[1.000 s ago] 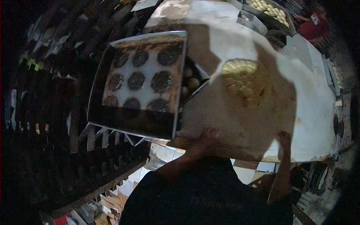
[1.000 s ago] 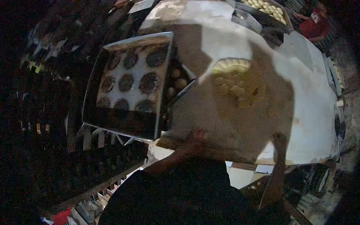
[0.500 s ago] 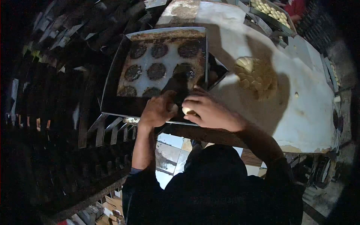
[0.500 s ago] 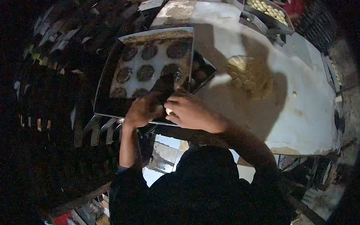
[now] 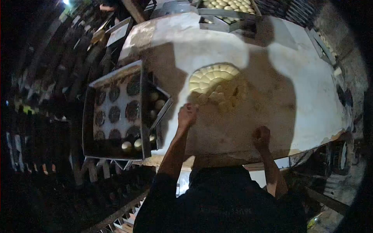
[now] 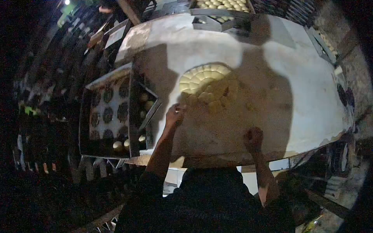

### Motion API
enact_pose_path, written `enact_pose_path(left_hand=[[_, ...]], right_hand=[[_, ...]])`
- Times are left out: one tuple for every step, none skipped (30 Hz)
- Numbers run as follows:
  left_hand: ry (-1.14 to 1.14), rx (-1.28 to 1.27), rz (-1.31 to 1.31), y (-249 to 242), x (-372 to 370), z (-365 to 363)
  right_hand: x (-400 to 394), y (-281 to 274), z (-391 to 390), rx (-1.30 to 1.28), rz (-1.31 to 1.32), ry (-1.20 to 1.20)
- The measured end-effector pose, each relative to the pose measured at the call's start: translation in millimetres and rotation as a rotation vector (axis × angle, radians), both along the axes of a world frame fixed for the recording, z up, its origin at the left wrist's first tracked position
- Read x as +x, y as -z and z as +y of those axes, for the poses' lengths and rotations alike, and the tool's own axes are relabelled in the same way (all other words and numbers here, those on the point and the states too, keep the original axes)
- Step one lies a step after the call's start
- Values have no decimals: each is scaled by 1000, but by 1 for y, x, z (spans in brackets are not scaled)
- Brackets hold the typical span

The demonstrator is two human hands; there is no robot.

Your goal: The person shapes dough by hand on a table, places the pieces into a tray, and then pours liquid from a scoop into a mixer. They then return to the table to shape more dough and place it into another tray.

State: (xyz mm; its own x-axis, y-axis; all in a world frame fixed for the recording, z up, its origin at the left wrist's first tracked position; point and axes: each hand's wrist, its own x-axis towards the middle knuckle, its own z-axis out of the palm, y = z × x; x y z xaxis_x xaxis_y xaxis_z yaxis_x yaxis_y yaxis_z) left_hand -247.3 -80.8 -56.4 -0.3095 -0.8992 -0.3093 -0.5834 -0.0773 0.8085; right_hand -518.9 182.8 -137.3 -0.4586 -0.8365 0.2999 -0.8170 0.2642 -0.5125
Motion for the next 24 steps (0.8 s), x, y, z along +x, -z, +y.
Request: enact_pose_path(left_hand=[[-67, 66, -85, 1, -15, -20], [-14, -72, -237, 29, -30, -41], [39, -212, -387, 75, -39, -63], [91, -352, -533, 102, -49, -77], [-36, -396, -530, 108, -63, -80], [-161, -446, -520, 109, -81, -77], [-285, -493, -503, 112, -91, -75], [-349, -356, -387, 111, -94, -78], [-426, -226, -279, 111, -96, -81], [-547, -114, -216, 95, -104, -75], [-665, 3, -148, 79, -107, -69], [-417, -139, -3, 99, -90, -71], [-173, -274, 137, 144, -63, -80], [-129, -264, -51, 130, -58, -82], [-107, -208, -316, 101, -53, -69], [-76, -167, -449, 84, -44, -53], [-78, -140, -488, 72, -34, -35], [46, -278, -550, 93, -17, -33], [-61, -296, -396, 81, -1, -8], [-158, -322, -236, 68, 14, 17], [-91, -390, -326, 78, 33, 19], [-25, -454, -417, 98, 56, 26], [-106, -505, -361, 112, 71, 34], [-185, -555, -306, 127, 81, 44]], right_hand=[[-11, 1, 8, -42, 25, 32], [-29, 35, 6, -265, 263, 95], [-33, 40, 8, -246, 228, 108], [-28, 31, 6, -150, 87, 88], [-19, 7, 2, -24, -76, 64], [-18, -4, -1, 40, -167, 60], [-18, -12, -3, 78, -227, 57], [-19, -6, 0, 6, -173, 58], [-21, 0, 2, -65, -115, 61], [-23, 4, 2, -137, -50, 66], [-23, 8, 3, -128, -252, 123], [-20, 8, 4, -118, -454, 170], [-18, 13, 3, -143, -432, 174], [-17, 20, 3, -167, -411, 177], [-22, 37, 2, -226, -165, 148], [-21, 35, 0, -244, -40, 136], [-20, 33, -3, -265, 88, 132], [-17, 16, 0, -245, 90, 146], [-12, 4, -1, -225, 92, 159], [-10, 10, -3, -232, 102, 181], [-12, 25, 0, -236, 115, 202], [-6, 35, 2, -238, 128, 222], [10, 31, 2, -212, -30, 187], [28, 23, 6, -184, -186, 152]])
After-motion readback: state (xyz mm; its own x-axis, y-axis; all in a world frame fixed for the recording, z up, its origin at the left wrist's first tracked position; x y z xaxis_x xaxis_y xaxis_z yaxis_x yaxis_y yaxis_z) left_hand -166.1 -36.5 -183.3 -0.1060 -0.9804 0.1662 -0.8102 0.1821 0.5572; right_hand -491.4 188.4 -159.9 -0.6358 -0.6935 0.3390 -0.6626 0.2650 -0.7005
